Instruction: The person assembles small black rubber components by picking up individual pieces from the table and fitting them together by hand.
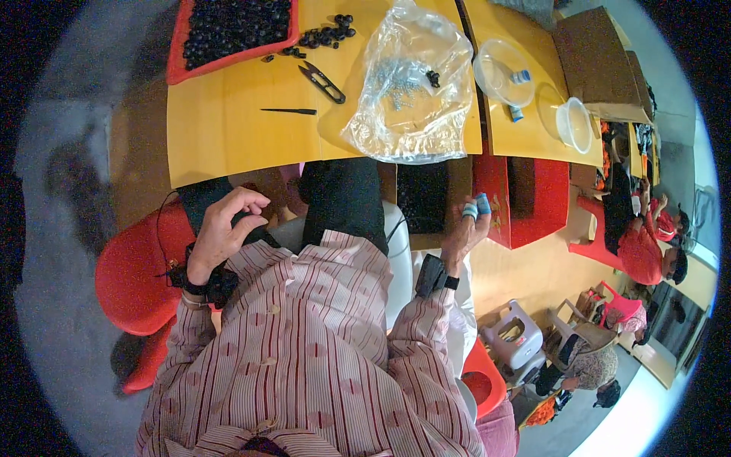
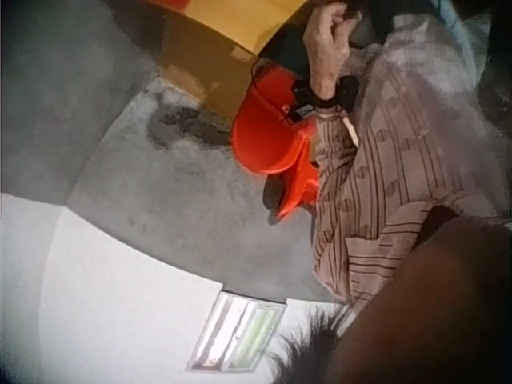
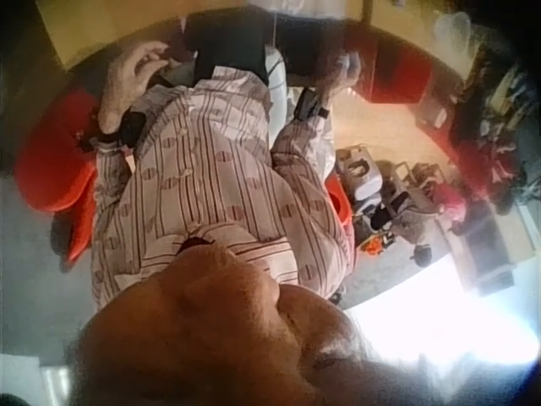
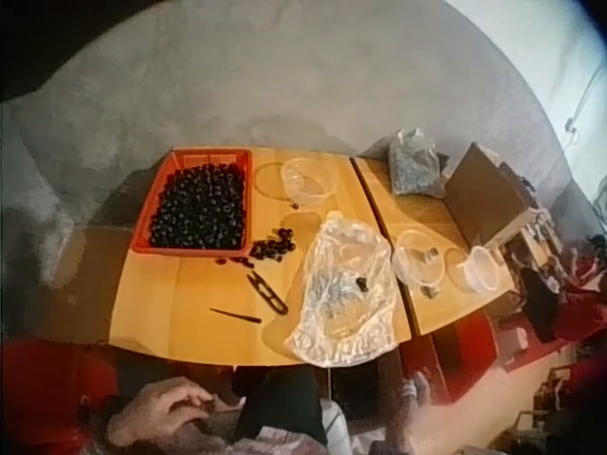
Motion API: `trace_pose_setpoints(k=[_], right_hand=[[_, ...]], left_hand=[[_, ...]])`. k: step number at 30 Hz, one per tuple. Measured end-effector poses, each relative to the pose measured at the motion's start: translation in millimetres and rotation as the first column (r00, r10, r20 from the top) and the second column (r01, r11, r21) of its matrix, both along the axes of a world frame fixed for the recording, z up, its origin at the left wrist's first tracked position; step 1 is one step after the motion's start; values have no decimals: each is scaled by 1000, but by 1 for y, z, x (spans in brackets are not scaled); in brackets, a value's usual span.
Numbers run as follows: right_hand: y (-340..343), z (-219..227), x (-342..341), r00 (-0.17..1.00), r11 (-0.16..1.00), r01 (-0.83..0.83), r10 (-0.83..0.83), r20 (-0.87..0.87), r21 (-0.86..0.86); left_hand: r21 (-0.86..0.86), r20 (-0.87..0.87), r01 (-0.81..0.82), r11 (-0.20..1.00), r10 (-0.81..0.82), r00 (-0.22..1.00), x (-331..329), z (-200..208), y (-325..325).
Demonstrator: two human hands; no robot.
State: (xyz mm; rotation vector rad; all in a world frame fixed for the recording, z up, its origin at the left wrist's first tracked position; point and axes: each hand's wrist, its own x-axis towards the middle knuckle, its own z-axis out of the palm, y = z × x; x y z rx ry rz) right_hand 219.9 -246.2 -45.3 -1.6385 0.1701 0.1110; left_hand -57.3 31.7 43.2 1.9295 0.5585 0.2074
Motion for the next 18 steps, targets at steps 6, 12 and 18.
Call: trace_pose_setpoints(k=[6,12,18], right_hand=[[33,27,1,961,989,-135,146,236,-65],[85,45,-6,880,928,-286,354,317,-240],[130,63,2,661,762,-346,612,435,-548]], left_hand=[[36,-3,32,999,-31,999,6,-4,-1],[36,16,30,999,-31,999,1,-7,-3],[-8,23,56,998,-56,998,-1,-7,-6]])
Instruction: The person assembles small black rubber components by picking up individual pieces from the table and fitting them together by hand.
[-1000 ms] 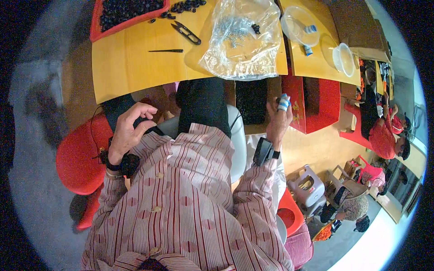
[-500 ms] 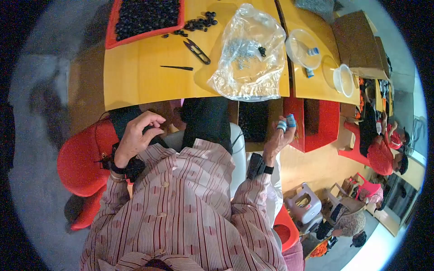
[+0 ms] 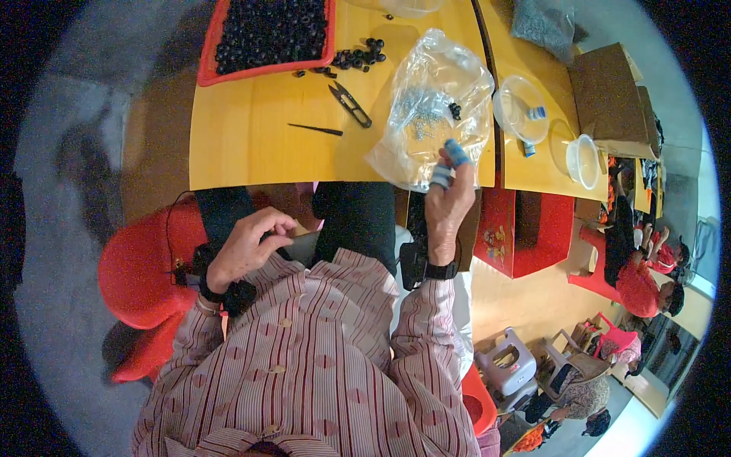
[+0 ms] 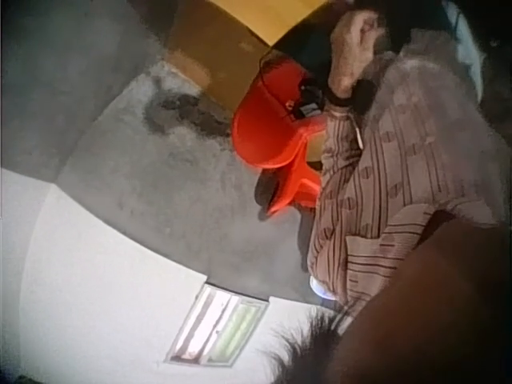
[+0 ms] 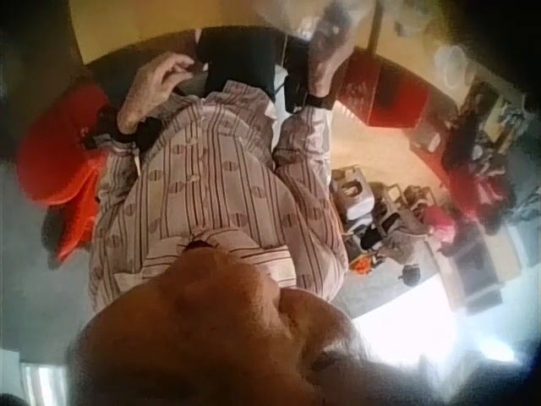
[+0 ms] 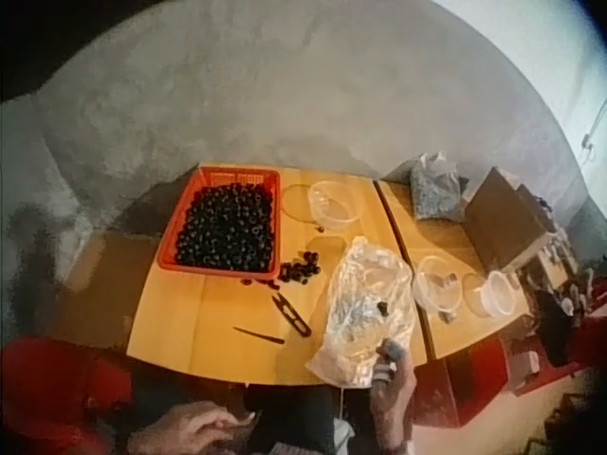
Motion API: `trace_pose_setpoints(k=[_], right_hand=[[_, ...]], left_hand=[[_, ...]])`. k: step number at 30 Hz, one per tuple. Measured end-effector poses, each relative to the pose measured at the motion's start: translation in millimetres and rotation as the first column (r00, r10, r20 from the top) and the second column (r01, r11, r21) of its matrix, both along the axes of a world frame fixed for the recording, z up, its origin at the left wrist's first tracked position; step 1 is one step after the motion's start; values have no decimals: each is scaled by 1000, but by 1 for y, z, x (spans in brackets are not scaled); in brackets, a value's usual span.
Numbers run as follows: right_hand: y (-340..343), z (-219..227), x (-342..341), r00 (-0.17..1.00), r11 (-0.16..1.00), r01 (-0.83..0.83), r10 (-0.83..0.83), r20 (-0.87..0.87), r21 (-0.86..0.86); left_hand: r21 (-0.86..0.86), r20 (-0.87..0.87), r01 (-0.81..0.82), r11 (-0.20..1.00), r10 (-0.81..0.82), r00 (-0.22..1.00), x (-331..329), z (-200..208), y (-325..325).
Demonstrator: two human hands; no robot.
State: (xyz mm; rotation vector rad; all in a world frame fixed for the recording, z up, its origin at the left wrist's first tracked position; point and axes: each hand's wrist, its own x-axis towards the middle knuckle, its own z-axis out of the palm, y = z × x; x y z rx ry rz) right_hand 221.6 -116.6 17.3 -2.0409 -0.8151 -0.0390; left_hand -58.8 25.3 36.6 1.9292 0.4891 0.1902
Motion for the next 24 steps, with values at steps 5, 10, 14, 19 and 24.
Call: trace_pose_setpoints(k=[5,10,14,19,24], right_hand=[[36,4,3,991,992,-129,129,-20,14],[51,11,26,989,996,-90,91,118,-16],[34,1,63,991,993,101,-96,95,-54],[20,-5,72,990,990,-5,25,138,-141],[24,-15,63,988,954,-65,103,114,-294]], left_hand=[[-24,-22,16,1000,-16,1000,-3,-6,-2],[-35,-28,-4,999,3,1000,-4,-3,-2],[-19,-69,-28,999,26,997,-4,-3,3],[-14,-75,3,1000,-4,997,1,-8,4],[60,-6,11,998,-11,1000,9,-9,2]])
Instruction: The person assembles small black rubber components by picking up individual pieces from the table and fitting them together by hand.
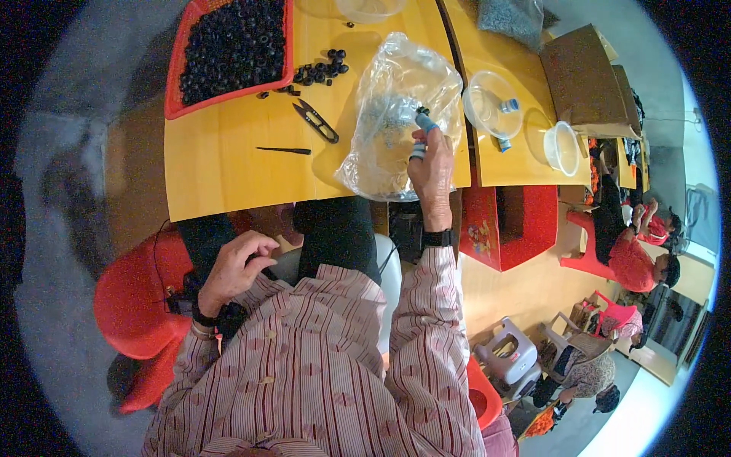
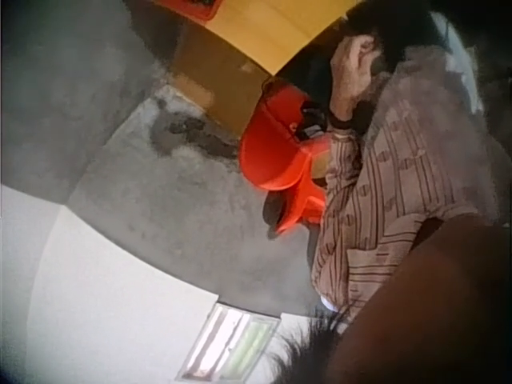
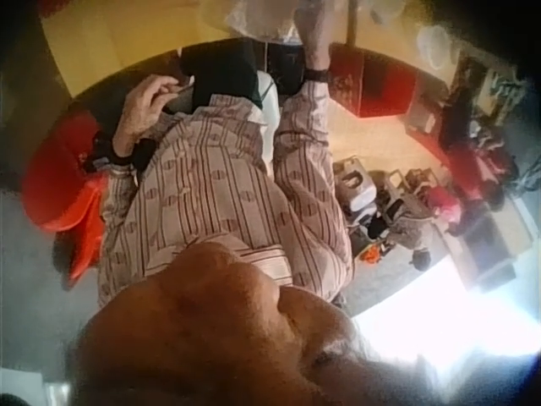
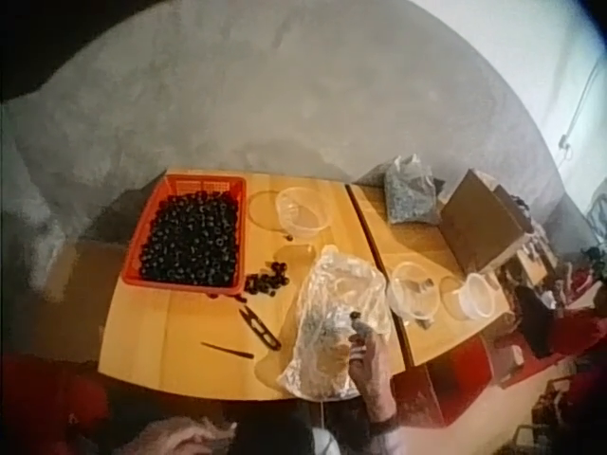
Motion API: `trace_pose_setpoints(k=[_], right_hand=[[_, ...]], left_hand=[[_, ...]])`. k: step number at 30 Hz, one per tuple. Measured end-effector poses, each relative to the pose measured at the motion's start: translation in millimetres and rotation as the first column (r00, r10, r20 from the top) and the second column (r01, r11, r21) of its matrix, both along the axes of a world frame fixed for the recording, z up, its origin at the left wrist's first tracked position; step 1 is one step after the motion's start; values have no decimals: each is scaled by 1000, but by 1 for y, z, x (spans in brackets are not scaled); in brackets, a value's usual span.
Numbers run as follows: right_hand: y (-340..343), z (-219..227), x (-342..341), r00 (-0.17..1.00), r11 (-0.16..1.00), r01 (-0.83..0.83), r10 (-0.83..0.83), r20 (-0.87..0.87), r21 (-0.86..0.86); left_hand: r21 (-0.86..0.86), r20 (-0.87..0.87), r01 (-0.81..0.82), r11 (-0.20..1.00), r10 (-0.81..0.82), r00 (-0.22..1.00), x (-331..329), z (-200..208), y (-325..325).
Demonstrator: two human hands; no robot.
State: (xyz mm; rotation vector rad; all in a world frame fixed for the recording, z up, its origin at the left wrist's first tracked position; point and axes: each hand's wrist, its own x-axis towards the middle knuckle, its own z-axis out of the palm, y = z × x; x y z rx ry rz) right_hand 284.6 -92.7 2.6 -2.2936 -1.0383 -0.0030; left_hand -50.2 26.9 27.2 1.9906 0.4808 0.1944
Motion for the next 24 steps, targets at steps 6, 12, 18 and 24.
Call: trace_pose_setpoints(k=[6,12,18,24], right_hand=[[-11,-8,8,995,1000,17,-18,94,9],[-5,-4,35,988,997,73,-76,134,31],[13,5,34,988,1000,-12,10,155,14],[68,17,1,965,959,-261,260,26,114]], left_hand=[[-52,-52,-4,999,2,999,-1,3,0],[-11,-16,-2,1000,1,1000,-5,0,1],[-59,-64,-10,998,6,998,-2,5,-1],[-31,-5,4,1000,-4,1000,-6,-3,0]])
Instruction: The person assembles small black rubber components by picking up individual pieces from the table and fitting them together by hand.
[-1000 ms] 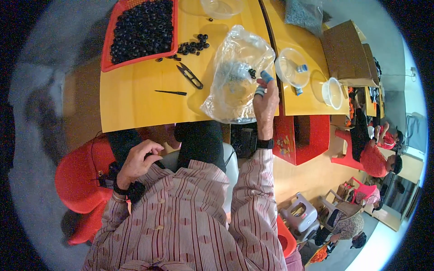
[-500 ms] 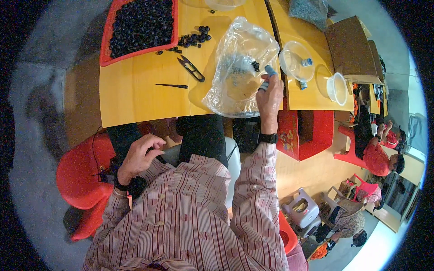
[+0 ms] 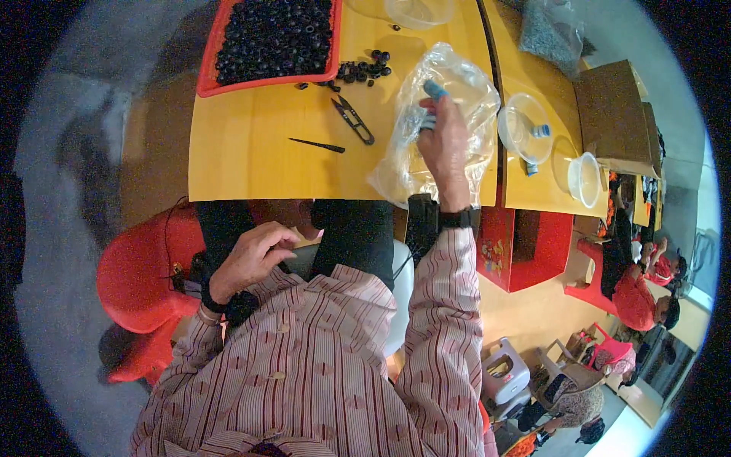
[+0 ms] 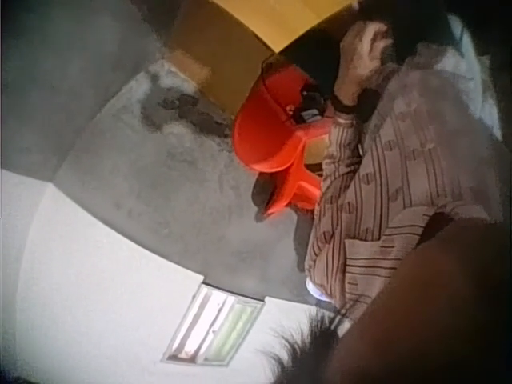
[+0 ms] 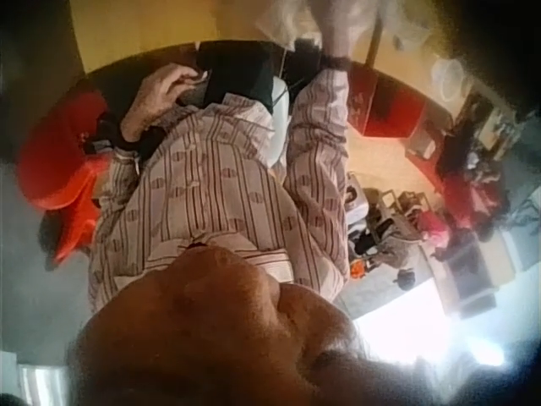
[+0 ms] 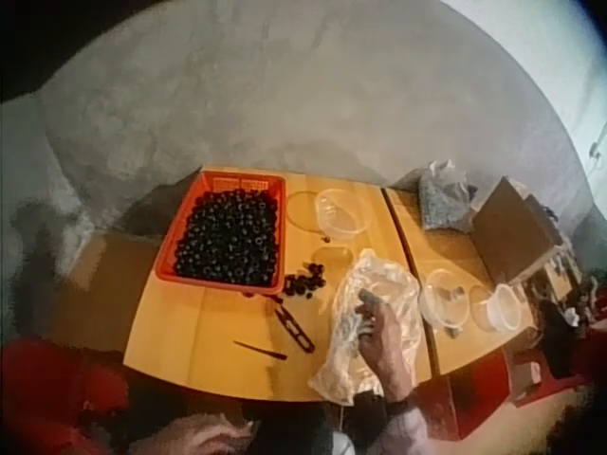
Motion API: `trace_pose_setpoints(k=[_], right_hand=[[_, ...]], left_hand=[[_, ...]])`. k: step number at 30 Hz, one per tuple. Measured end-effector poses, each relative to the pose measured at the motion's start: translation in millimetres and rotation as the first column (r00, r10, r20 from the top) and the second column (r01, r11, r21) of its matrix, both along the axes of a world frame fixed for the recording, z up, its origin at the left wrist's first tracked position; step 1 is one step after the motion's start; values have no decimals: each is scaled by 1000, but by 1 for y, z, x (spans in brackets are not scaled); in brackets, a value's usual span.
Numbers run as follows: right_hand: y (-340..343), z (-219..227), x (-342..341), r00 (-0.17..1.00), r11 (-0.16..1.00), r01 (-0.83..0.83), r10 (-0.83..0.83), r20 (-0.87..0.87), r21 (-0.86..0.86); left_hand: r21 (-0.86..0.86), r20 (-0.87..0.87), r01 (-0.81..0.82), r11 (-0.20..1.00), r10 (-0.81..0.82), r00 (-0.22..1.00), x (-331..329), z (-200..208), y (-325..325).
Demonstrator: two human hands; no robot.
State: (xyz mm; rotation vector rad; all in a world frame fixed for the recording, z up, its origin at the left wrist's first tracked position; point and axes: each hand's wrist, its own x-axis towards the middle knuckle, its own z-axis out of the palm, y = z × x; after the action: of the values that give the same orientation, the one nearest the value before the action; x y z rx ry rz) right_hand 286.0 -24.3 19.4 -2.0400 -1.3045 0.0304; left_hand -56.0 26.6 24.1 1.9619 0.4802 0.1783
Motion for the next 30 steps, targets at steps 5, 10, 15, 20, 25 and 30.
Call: trace_pose_setpoints(k=[5,10,15,20,25,30], right_hand=[[52,-19,9,969,992,-121,124,214,-28],[78,-18,7,978,988,-78,102,181,-135],[88,-32,15,988,983,-65,88,126,-174],[90,-45,18,969,982,-87,122,216,-166],[75,-48,21,970,990,-57,86,227,-128],[31,7,-65,960,961,-278,277,-30,-17]], left_hand=[[34,21,13,999,-14,1000,0,5,4],[35,-6,-11,999,11,1000,-8,2,5],[30,22,-18,999,17,1000,-14,-2,7],[0,9,-33,999,33,999,-12,3,8],[-1,17,-10,1000,10,1000,-5,7,10],[-386,36,-248,889,283,958,-4,-7,11]])
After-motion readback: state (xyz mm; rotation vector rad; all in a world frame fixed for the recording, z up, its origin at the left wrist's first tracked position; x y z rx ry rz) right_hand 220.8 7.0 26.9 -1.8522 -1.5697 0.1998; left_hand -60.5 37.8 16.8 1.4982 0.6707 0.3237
